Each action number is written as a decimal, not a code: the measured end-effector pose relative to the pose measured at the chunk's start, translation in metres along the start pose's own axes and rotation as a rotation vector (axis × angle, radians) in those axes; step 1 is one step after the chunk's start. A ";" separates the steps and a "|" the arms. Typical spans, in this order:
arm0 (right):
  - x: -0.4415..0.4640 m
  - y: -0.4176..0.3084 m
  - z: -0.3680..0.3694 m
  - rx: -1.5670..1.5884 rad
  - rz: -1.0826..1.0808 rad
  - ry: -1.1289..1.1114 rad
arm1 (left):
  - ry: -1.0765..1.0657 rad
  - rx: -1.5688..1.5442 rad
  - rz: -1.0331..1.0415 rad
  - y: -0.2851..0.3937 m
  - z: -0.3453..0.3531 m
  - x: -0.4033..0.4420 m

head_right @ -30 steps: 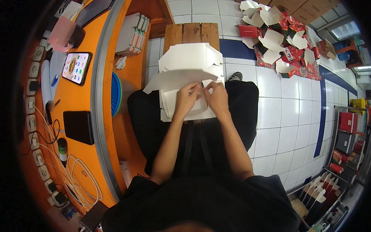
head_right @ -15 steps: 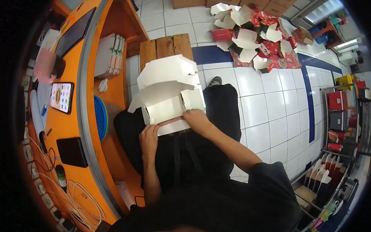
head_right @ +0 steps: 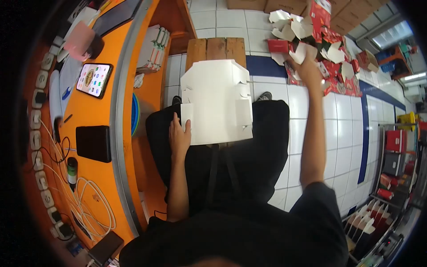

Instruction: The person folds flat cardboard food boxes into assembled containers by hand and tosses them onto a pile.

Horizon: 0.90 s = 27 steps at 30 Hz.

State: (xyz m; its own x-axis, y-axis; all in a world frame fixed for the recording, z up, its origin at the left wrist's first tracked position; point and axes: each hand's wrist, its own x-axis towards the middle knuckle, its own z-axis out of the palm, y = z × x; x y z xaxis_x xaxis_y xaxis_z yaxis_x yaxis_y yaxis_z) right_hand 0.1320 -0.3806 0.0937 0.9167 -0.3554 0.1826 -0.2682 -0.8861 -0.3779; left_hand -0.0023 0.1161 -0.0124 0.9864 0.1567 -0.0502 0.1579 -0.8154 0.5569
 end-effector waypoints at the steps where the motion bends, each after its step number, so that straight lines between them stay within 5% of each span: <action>1: -0.047 -0.014 0.029 -0.055 0.029 -0.097 | -0.059 0.096 -0.076 0.000 0.006 0.003; 4: -0.174 -0.066 0.094 -0.142 0.046 -0.514 | -0.090 0.140 -0.048 0.000 0.014 -0.001; 10: -0.259 -0.117 0.135 -0.033 0.152 -0.302 | 0.029 -0.038 0.098 0.001 0.025 -0.014; 12: -0.262 -0.123 0.132 0.012 0.062 -0.076 | 0.026 -0.071 0.085 0.006 0.028 -0.015; 16: -0.258 -0.140 0.108 0.108 0.040 -0.132 | 0.067 -0.019 0.170 0.017 0.020 -0.016; 18: -0.255 -0.150 0.095 0.454 0.256 -0.287 | 0.104 0.046 0.222 0.021 0.014 -0.015; 20: -0.254 -0.154 0.099 0.588 0.341 -0.280 | -0.065 -0.454 -0.071 0.034 0.000 -0.011; 22: -0.257 -0.152 0.106 0.720 0.428 -0.266 | -0.067 -0.589 -0.037 0.023 0.010 -0.011; 24: -0.261 -0.145 0.119 0.356 -0.002 -0.266 | -0.108 -0.324 0.208 0.016 0.015 -0.012; 27: -0.277 -0.150 0.129 0.049 -0.197 -0.269 | -0.125 0.040 0.321 0.026 0.024 -0.021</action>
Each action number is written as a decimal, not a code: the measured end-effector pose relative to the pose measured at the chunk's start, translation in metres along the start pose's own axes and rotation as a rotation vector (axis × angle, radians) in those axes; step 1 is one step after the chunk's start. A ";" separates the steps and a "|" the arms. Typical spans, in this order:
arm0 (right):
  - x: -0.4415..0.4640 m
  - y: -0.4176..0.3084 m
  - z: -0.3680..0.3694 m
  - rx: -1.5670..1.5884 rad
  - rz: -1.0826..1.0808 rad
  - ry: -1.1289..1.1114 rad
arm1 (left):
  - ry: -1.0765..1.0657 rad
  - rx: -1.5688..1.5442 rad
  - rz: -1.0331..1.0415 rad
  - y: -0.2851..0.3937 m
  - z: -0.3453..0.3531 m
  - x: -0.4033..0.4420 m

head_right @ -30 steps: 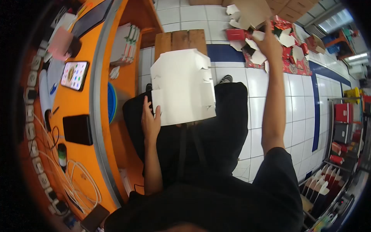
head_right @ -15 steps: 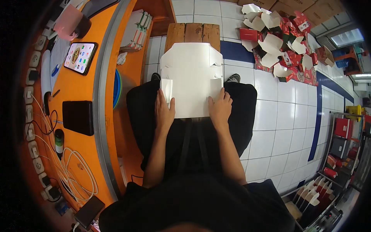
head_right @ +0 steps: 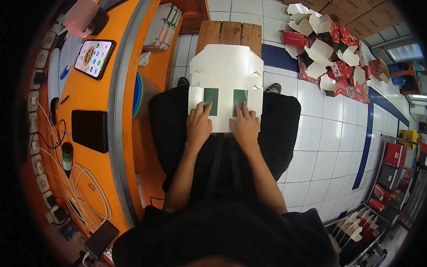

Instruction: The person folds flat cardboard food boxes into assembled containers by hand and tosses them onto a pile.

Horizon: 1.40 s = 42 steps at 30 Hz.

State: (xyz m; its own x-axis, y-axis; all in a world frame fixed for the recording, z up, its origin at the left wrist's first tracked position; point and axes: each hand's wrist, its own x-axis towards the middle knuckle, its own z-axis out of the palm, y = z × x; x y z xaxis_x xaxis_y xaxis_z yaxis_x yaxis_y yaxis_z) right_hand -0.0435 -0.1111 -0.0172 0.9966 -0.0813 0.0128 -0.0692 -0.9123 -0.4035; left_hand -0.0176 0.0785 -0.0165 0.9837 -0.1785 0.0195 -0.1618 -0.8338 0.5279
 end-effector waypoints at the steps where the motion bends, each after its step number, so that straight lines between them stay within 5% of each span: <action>1: -0.001 -0.001 0.001 -0.156 -0.054 -0.013 | -0.055 0.179 0.002 0.005 0.000 0.001; 6: 0.006 0.012 -0.003 -0.031 -0.011 -0.060 | 0.010 0.138 -0.009 0.000 0.002 0.007; 11: 0.000 0.014 -0.015 0.203 0.033 -0.021 | 0.473 0.075 0.089 0.033 -0.017 0.019; 16: -0.005 0.024 -0.015 0.290 -0.007 0.037 | 0.042 -0.487 -0.160 0.047 0.049 0.051; 18: -0.006 0.025 -0.023 0.314 -0.007 0.058 | -0.293 -0.873 -0.340 0.048 0.065 0.062; 20: -0.011 0.020 -0.033 0.454 0.085 0.299 | -0.278 -0.997 -0.391 0.041 0.074 0.067; 22: -0.022 0.029 -0.027 0.587 0.284 0.265 | -0.245 -1.147 -0.487 0.040 0.064 0.066; 23: -0.027 0.034 -0.021 0.717 0.477 0.226 | -0.249 -1.143 -0.488 0.044 0.052 0.067; 27: -0.032 0.025 -0.015 0.762 0.475 0.204 | -0.336 -1.230 -0.456 0.045 0.046 0.067; 32: -0.017 -0.004 -0.031 0.471 0.203 0.304 | -0.407 -1.261 -0.256 0.048 0.049 0.059; 36: -0.009 0.003 -0.018 0.661 0.329 0.275 | -0.470 -1.162 -0.269 0.056 0.040 0.046; 38: -0.004 0.011 -0.012 0.840 0.509 0.175 | -0.492 -0.846 -0.225 0.072 0.019 0.040; 42: 0.004 0.003 -0.020 0.750 0.474 0.202 | -0.425 -0.789 -0.106 0.068 0.015 0.032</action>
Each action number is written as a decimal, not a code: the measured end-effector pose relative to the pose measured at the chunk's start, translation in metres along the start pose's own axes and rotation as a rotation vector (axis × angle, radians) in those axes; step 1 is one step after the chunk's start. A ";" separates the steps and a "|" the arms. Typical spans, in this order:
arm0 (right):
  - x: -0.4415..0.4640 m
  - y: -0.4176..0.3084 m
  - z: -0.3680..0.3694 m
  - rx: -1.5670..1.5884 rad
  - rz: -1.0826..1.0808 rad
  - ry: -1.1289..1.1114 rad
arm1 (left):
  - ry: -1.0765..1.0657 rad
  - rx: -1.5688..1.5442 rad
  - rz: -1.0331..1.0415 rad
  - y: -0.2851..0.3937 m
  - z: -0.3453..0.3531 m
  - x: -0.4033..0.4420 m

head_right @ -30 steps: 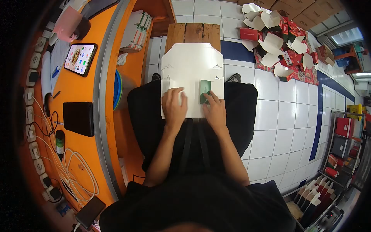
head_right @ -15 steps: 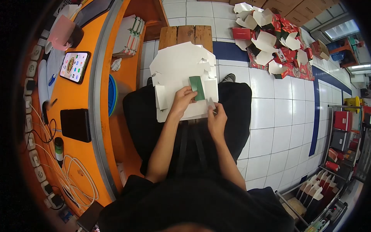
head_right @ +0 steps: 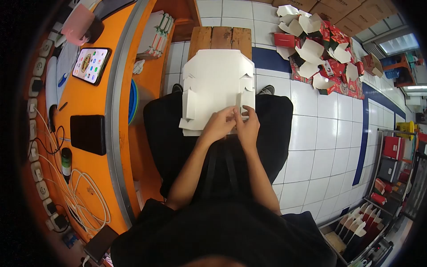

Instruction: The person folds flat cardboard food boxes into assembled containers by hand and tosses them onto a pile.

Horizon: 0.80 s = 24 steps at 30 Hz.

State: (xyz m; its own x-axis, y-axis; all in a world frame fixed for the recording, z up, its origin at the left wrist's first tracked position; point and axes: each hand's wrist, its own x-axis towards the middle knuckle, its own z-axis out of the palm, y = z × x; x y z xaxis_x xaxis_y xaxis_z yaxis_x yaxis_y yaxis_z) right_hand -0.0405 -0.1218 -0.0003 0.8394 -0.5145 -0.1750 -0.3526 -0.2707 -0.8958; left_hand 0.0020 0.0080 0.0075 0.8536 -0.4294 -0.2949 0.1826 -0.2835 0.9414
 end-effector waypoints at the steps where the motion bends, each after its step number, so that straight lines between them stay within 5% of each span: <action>1: 0.005 0.010 0.001 -0.111 -0.059 -0.025 | 0.120 0.100 0.064 0.005 -0.010 -0.003; 5: 0.011 0.018 -0.009 -0.206 -0.184 0.062 | 0.773 0.495 0.273 0.004 -0.075 -0.008; 6: 0.013 0.022 -0.012 -0.203 -0.251 0.081 | 0.824 0.432 0.133 0.001 -0.092 -0.013; 9: 0.012 0.013 -0.017 -0.135 -0.216 0.037 | 0.392 -0.228 -0.227 -0.011 -0.120 -0.016; 12: 0.009 0.000 -0.019 -0.164 -0.261 -0.004 | 0.200 -0.459 -0.315 -0.008 -0.118 -0.018; 15: 0.004 -0.005 -0.023 -0.152 -0.293 -0.021 | 0.111 -0.541 -0.168 0.005 -0.111 -0.020; 20: -0.001 -0.017 -0.024 -0.196 -0.314 -0.022 | 0.119 -0.246 -0.202 0.009 -0.112 -0.012; 24: -0.003 -0.021 -0.023 -0.204 -0.370 0.057 | 0.153 -0.371 -0.193 0.030 -0.103 -0.022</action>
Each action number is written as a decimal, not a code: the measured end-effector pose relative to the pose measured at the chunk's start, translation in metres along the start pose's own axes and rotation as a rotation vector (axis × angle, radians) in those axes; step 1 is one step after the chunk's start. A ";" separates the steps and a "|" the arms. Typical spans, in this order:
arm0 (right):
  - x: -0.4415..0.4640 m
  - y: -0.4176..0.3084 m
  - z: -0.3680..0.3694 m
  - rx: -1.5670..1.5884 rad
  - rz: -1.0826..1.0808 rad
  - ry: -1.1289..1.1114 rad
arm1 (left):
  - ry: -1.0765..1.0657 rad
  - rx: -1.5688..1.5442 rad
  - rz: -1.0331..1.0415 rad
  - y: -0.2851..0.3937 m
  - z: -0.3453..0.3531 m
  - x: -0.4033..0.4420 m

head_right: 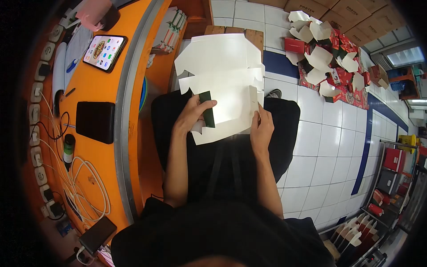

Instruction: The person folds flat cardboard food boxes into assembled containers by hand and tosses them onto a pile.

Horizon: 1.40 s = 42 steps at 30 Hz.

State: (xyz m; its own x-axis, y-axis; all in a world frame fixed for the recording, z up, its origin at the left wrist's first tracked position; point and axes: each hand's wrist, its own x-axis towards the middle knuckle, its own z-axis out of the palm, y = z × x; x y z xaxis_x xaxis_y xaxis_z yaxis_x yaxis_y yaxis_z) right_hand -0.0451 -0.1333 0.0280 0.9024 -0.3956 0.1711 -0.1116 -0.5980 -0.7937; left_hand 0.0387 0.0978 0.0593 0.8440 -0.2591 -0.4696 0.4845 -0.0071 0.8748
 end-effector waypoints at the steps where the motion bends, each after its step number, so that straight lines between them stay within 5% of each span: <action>1: 0.000 -0.004 -0.001 0.006 0.003 0.004 | 0.043 0.072 0.025 -0.008 -0.003 0.007; 5: 0.003 -0.014 -0.003 0.000 0.080 -0.033 | 0.092 0.044 0.180 -0.028 -0.005 0.022; 8: 0.002 -0.041 -0.010 -0.123 -0.179 0.231 | 0.139 -0.164 0.089 -0.026 0.000 0.021; 13: -0.013 -0.067 -0.016 -0.078 -0.660 -0.402 | 0.289 -0.289 0.035 -0.026 0.016 0.024; 20: -0.015 -0.067 0.018 0.023 -0.250 -0.037 | 0.232 -0.311 0.197 -0.027 0.044 0.009; 27: -0.018 -0.052 0.027 0.078 -0.163 -0.195 | 0.106 0.043 0.315 -0.061 0.036 0.023; 29: -0.020 -0.052 0.027 0.125 -0.098 -0.227 | 0.051 -0.202 0.088 -0.055 0.034 0.014; 31: -0.019 -0.054 0.028 0.214 0.073 -0.294 | 0.141 -0.281 -0.015 -0.066 0.014 0.022; 35: -0.025 -0.039 0.040 0.037 0.024 -0.416 | 0.384 -0.352 -0.025 -0.055 -0.009 0.033; 38: -0.030 -0.037 0.060 0.000 -0.022 -0.368 | 0.556 0.197 0.147 -0.070 -0.018 0.050; 42: -0.026 -0.030 0.082 0.022 0.135 -0.475 | 0.520 0.280 0.153 -0.055 -0.006 0.029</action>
State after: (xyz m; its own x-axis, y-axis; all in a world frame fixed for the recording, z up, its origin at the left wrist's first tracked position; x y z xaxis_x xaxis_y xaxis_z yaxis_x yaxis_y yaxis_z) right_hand -0.0306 -0.0479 -0.0009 0.9711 -0.1036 -0.2150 -0.2362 -0.5465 -0.8035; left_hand 0.0379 0.0969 -0.0030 0.9353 0.2275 -0.2710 0.3293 -0.2790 0.9021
